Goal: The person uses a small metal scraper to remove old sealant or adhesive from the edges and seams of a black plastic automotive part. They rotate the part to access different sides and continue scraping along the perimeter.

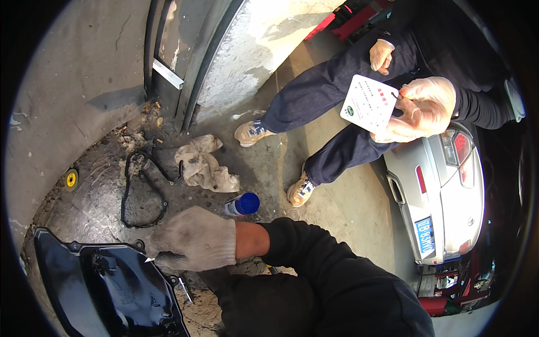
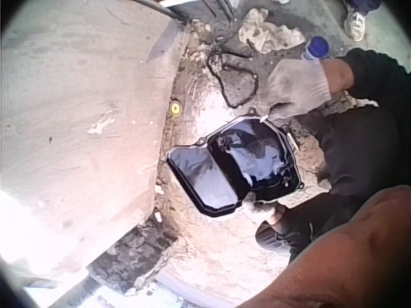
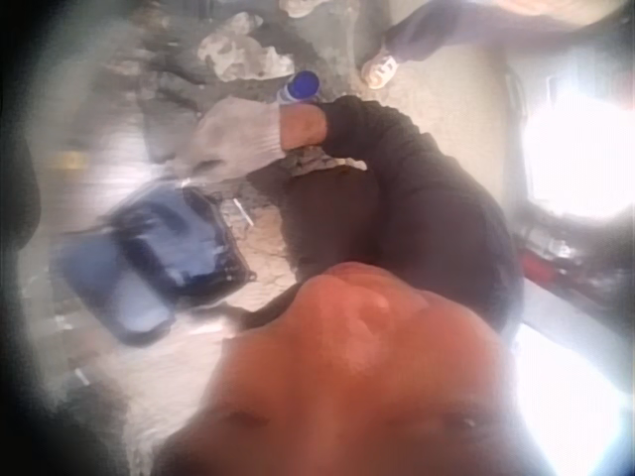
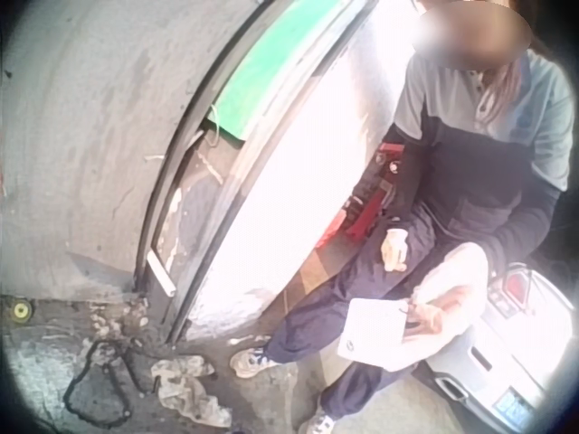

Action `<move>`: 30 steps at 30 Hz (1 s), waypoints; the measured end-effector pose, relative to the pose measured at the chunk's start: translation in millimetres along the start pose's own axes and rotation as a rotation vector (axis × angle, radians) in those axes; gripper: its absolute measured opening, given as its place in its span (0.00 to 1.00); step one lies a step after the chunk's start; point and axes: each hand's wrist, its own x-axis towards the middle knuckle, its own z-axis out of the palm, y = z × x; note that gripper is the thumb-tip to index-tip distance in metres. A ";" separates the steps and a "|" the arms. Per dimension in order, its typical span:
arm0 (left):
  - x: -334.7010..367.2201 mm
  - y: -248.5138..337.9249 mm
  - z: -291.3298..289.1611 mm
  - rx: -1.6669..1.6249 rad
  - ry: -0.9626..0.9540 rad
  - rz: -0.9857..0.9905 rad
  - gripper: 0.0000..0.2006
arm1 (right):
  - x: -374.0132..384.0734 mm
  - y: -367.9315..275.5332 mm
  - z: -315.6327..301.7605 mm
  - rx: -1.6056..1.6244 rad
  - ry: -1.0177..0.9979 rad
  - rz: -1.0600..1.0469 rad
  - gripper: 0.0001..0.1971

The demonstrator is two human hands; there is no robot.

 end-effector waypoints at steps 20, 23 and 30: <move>-51.4 71.8 -56.6 0.545 0.016 0.542 0.14 | 0.6 -4.1 -5.2 0.028 -0.082 0.149 0.11; -54.5 77.4 -57.0 0.588 0.035 0.522 0.13 | -0.3 -2.7 -3.2 0.066 -0.121 0.140 0.12; -53.1 86.1 -48.0 0.609 0.104 0.548 0.09 | 1.0 -7.2 -4.5 0.057 -0.214 0.083 0.18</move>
